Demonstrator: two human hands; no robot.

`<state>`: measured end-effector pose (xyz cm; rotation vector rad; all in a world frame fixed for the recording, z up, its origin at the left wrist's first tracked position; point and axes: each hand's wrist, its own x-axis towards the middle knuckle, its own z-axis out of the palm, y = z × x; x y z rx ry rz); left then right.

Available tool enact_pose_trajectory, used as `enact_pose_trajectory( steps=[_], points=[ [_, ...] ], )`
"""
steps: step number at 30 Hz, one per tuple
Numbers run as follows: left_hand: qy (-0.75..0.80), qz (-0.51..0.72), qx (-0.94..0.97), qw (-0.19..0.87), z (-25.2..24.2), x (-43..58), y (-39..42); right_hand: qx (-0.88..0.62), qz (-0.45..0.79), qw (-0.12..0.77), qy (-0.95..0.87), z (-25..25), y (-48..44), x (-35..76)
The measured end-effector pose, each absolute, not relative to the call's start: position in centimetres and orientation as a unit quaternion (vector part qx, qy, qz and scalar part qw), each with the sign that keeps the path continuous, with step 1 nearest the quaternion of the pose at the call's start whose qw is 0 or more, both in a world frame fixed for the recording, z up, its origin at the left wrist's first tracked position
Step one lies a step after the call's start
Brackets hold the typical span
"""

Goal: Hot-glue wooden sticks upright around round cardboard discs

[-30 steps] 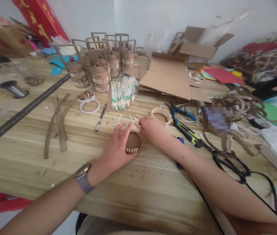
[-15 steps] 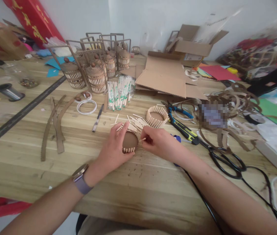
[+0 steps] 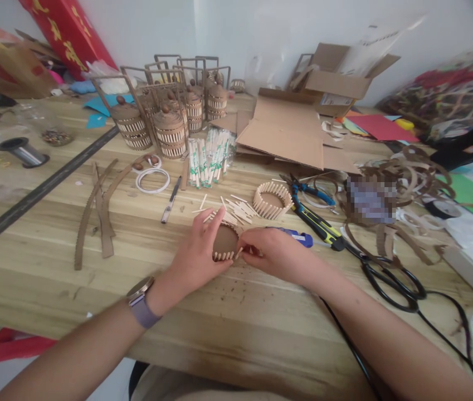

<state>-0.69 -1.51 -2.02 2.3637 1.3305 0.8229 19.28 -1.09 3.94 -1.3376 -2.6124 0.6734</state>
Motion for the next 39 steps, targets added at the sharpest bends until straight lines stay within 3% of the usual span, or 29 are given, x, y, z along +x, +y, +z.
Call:
enact_pose_trajectory(
  steps=[30, 39],
  points=[
    [0.44, 0.306, 0.832, 0.144, -2.11, -0.8, -1.35, -0.39, 0.238, 0.093, -0.885, 3.16, -1.15, 18.92],
    [0.468, 0.272, 0.822, 0.177, -1.69, -1.06, -1.43, -0.409, 0.166, 0.094, -0.892, 3.06, -1.58, 19.08]
  ],
)
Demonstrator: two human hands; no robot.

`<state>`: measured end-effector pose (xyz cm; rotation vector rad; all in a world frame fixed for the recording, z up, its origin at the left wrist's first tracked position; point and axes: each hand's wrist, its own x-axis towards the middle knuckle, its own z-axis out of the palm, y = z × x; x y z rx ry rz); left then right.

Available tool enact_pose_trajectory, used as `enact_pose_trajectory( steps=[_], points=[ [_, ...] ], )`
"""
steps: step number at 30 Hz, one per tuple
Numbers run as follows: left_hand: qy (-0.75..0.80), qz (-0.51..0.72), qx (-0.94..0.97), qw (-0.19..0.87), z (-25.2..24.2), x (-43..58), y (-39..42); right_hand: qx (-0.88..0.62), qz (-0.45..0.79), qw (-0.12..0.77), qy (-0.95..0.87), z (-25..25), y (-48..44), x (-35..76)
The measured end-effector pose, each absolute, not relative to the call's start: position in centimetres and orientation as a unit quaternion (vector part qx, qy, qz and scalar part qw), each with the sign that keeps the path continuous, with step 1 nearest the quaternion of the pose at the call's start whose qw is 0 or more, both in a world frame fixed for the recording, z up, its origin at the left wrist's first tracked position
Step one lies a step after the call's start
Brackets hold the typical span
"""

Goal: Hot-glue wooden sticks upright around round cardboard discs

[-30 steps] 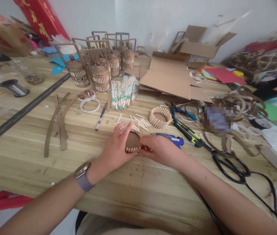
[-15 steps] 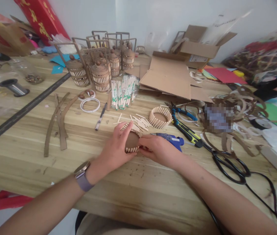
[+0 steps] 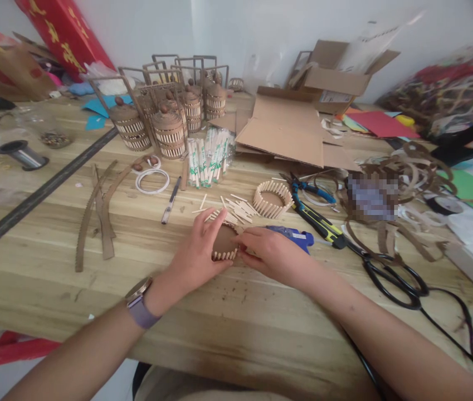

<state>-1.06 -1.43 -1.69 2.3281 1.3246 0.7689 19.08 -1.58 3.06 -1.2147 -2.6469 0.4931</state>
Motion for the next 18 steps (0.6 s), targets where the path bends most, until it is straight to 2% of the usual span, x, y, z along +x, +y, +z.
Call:
enact_pose_trajectory(
  steps=[5, 10, 14, 18],
  points=[
    [0.459, 0.265, 0.831, 0.166, -1.2, -1.2, -1.4, -0.447, 0.117, 0.137, -0.876, 4.1, -2.7, 21.7],
    [0.491, 0.263, 0.816, 0.156, -1.1, -1.0, -1.8, -0.572, 0.108, 0.101, -0.807, 4.4, -4.3, 25.6],
    [0.497, 0.268, 0.813, 0.144, -1.3, -0.6, -2.1, -0.684, 0.133, 0.025, -0.716, 3.7, -5.1, 27.8],
    [0.497, 0.277, 0.812, 0.128, -1.4, -0.4, -2.2, -0.715, 0.149, 0.0, -0.683, 2.8, -5.1, 28.1]
  ],
)
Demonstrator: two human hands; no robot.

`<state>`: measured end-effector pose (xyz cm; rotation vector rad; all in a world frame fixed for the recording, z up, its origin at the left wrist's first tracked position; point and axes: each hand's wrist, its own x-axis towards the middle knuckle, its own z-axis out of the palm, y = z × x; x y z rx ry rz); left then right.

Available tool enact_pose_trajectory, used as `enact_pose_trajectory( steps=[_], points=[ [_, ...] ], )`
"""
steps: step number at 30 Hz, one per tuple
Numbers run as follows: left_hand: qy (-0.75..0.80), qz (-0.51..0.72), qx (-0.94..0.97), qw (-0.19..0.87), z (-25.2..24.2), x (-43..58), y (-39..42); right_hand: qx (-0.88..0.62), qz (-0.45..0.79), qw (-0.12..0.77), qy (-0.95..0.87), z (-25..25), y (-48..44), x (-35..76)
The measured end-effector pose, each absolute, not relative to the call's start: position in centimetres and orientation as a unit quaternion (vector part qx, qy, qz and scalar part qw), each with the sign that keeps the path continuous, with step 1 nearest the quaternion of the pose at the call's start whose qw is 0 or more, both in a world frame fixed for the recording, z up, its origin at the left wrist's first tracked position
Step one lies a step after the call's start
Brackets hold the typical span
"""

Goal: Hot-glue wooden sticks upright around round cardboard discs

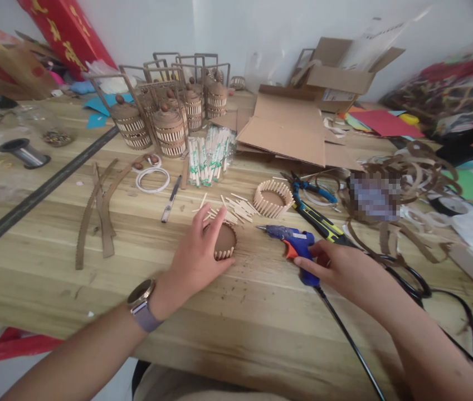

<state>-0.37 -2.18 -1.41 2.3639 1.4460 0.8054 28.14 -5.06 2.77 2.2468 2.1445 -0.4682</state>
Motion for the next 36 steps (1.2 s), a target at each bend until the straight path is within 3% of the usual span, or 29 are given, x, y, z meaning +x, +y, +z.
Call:
enact_pose_trajectory(
  steps=[4, 7, 17, 28, 36],
  points=[
    [0.501, 0.28, 0.811, 0.116, -1.3, -0.3, -2.2, 0.726, -0.149, 0.002, 0.672, 2.0, -4.6, 27.8],
    [0.499, 0.28, 0.812, 0.118, -1.3, -0.3, -2.2, 0.729, -0.178, -0.05, 0.659, 1.7, -4.5, 27.9],
    [0.501, 0.279, 0.813, 0.103, -1.6, -0.4, -2.3, 0.626, -0.339, -0.337, 0.617, 2.8, -5.5, 26.0],
    [0.499, 0.278, 0.813, 0.114, -1.5, -0.4, -2.3, 0.598, -0.475, -0.302, 0.571, 0.1, -6.9, 26.4],
    [0.5, 0.277, 0.812, 0.119, -1.5, -0.4, -2.3, 0.574, -0.436, -0.256, 0.644, 1.0, -6.6, 24.7]
  ],
)
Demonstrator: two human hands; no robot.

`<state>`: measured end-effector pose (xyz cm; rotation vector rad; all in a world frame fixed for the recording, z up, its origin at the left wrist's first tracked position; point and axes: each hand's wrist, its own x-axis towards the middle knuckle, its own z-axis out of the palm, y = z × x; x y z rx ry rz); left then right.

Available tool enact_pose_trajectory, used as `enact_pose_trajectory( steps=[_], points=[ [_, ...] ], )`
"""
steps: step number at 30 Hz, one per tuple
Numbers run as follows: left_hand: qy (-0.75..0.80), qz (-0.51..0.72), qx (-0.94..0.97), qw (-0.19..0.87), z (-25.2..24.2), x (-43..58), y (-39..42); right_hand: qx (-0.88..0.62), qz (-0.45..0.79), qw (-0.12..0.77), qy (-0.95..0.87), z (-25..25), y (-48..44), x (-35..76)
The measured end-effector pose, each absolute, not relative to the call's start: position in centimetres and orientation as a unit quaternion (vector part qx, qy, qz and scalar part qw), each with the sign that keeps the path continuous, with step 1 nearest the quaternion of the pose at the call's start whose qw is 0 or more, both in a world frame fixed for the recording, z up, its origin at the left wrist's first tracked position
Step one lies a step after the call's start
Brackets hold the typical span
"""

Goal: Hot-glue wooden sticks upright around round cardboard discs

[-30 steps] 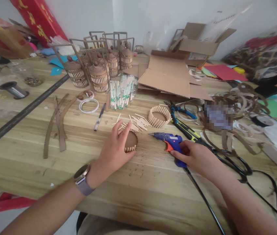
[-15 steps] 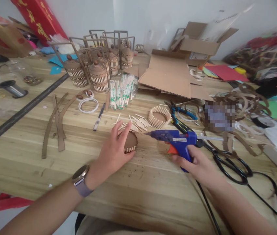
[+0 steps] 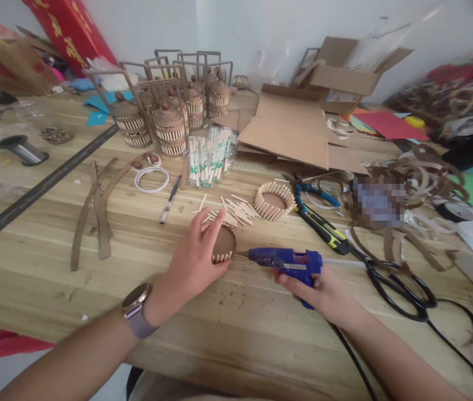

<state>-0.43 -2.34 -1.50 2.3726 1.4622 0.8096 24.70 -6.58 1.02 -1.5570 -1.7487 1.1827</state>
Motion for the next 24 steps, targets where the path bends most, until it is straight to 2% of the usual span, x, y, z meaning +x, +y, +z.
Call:
enact_pose_trajectory(
  steps=[24],
  points=[
    [0.502, 0.28, 0.809, 0.125, -1.6, -0.4, -2.3, -0.555, 0.321, 0.241, -0.728, -0.5, -6.9, 24.1]
  ],
)
